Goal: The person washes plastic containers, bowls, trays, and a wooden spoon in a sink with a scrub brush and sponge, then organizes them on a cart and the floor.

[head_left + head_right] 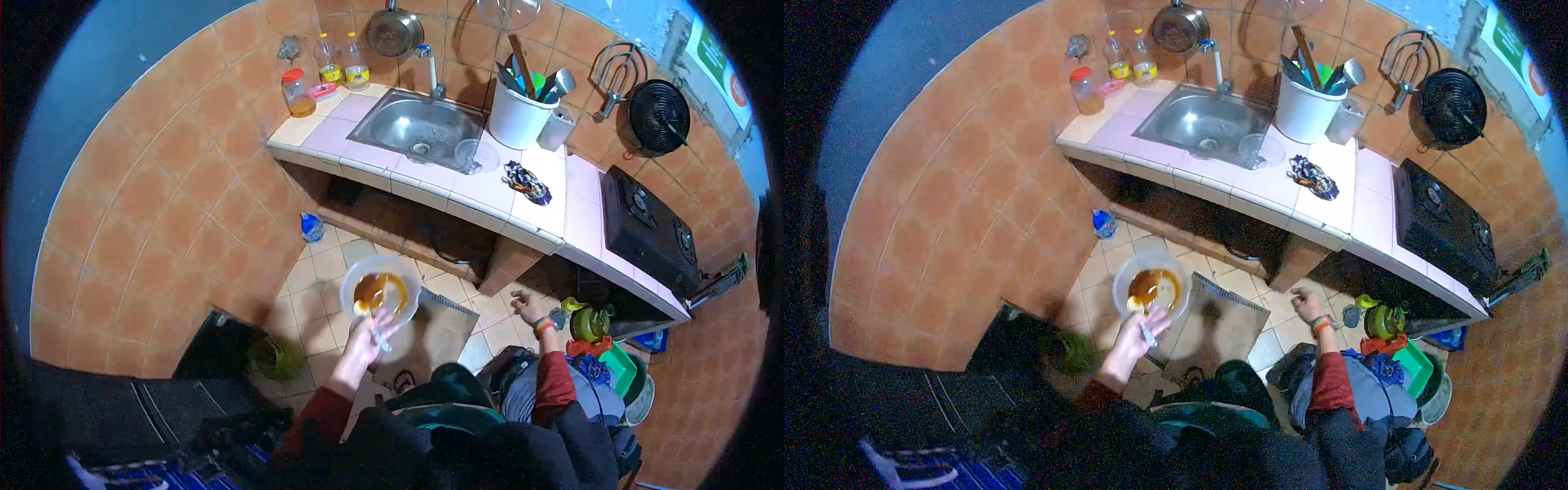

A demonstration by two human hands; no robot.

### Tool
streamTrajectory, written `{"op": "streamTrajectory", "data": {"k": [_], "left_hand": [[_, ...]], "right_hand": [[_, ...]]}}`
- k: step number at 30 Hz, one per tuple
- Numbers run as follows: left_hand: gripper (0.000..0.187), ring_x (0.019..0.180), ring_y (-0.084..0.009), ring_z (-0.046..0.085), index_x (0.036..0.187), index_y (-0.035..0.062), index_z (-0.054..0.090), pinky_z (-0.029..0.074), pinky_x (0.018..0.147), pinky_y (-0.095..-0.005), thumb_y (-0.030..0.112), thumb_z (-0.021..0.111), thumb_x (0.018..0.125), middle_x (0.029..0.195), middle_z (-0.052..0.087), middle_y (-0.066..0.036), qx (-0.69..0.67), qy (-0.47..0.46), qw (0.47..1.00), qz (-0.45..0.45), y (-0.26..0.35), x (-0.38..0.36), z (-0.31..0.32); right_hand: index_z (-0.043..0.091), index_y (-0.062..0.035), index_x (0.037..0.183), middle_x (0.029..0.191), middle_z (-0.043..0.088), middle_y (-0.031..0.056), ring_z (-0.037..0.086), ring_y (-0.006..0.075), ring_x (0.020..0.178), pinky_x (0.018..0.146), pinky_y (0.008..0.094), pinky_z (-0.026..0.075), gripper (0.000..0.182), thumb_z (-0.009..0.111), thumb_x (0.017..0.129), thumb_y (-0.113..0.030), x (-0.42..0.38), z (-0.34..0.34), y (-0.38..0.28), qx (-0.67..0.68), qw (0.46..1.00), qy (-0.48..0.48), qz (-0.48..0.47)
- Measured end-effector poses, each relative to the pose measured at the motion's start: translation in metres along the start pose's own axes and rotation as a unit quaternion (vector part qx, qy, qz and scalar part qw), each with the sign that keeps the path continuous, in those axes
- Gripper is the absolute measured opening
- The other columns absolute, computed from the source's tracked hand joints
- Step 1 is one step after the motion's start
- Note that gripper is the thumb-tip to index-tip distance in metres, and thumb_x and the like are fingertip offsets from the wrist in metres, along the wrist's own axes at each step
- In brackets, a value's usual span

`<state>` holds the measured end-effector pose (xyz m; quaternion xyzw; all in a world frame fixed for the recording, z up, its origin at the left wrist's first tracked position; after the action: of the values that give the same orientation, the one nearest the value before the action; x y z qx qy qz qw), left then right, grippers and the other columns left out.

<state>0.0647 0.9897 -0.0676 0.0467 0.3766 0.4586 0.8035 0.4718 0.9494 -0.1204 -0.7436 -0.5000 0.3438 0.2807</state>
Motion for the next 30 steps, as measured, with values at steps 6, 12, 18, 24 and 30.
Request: {"op": "streamTrajectory", "data": {"k": [6, 12, 18, 24, 30], "left_hand": [[0.034, 0.094, -0.0320, 0.046, 0.098, -0.0033, 0.037, 0.043, 0.078, -0.0525, -0.003, 0.038, 0.064, 0.099, 0.042, -0.015, 0.042, -0.034, 0.998, 0.029, 0.071, 0.137, 0.118], [0.035, 0.084, -0.0282, 0.051, 0.102, 0.0013, 0.034, 0.049, 0.069, -0.0448, -0.003, 0.037, 0.068, 0.096, 0.044, -0.014, 0.058, -0.084, 0.994, 0.035, 0.108, 0.276, 0.196], [0.032, 0.089, -0.0336, 0.048, 0.098, -0.0071, 0.033, 0.046, 0.076, -0.0476, -0.002, 0.036, 0.066, 0.098, 0.043, -0.018, 0.089, 0.043, 0.995, 0.020, 0.141, 0.397, 0.246], [0.052, 0.092, -0.0289, 0.044, 0.113, 0.0124, 0.022, 0.047, 0.061, -0.0466, 0.003, 0.047, 0.069, 0.108, 0.034, -0.012, 0.167, 0.038, 0.985, 0.023, 0.153, 0.523, 0.252], [0.053, 0.096, -0.0299, 0.043, 0.112, 0.0092, 0.037, 0.040, 0.077, -0.0387, 0.002, 0.050, 0.062, 0.107, 0.038, -0.016, 0.485, 0.102, 0.837, 0.234, 0.174, 0.602, 0.286]], "right_hand": [[0.054, 0.0031, 0.091, 0.071, 0.056, 0.0044, 0.052, 0.0101, 0.062, 0.057, 0.0238, 0.042, 0.018, 0.045, 0.078, -0.005, 0.122, -0.070, -0.090, -0.044, 0.985, 0.110, -0.125], [0.056, -0.0046, 0.088, 0.072, 0.055, 0.0163, 0.054, 0.0289, 0.067, 0.062, 0.0347, 0.043, 0.019, 0.048, 0.076, -0.017, 0.308, -0.112, -0.268, -0.154, 0.949, 0.186, -0.203], [0.051, -0.0034, 0.093, 0.086, 0.050, 0.0174, 0.048, 0.0334, 0.082, 0.072, 0.0385, 0.040, 0.023, 0.046, 0.072, -0.013, 0.496, -0.097, -0.422, -0.211, 0.878, 0.236, -0.360], [0.051, -0.0030, 0.094, 0.093, 0.049, 0.0168, 0.047, 0.0341, 0.087, 0.074, 0.0397, 0.040, 0.025, 0.046, 0.072, -0.011, 0.592, -0.068, -0.465, -0.247, 0.805, 0.333, -0.424], [0.049, -0.0035, 0.086, 0.087, 0.044, 0.0155, 0.044, 0.0318, 0.083, 0.070, 0.0397, 0.038, 0.021, 0.049, 0.072, -0.020, 0.633, -0.056, -0.471, -0.324, 0.820, 0.323, -0.342]]}}
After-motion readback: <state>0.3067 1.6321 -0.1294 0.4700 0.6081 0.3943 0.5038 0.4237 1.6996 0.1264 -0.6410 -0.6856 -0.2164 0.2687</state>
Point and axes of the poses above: each hand's wrist, its own x-axis towards the middle knuckle, its own z-axis out of the palm, y = z × x, the point moved 3 cm from there along x, towards the middle knuckle
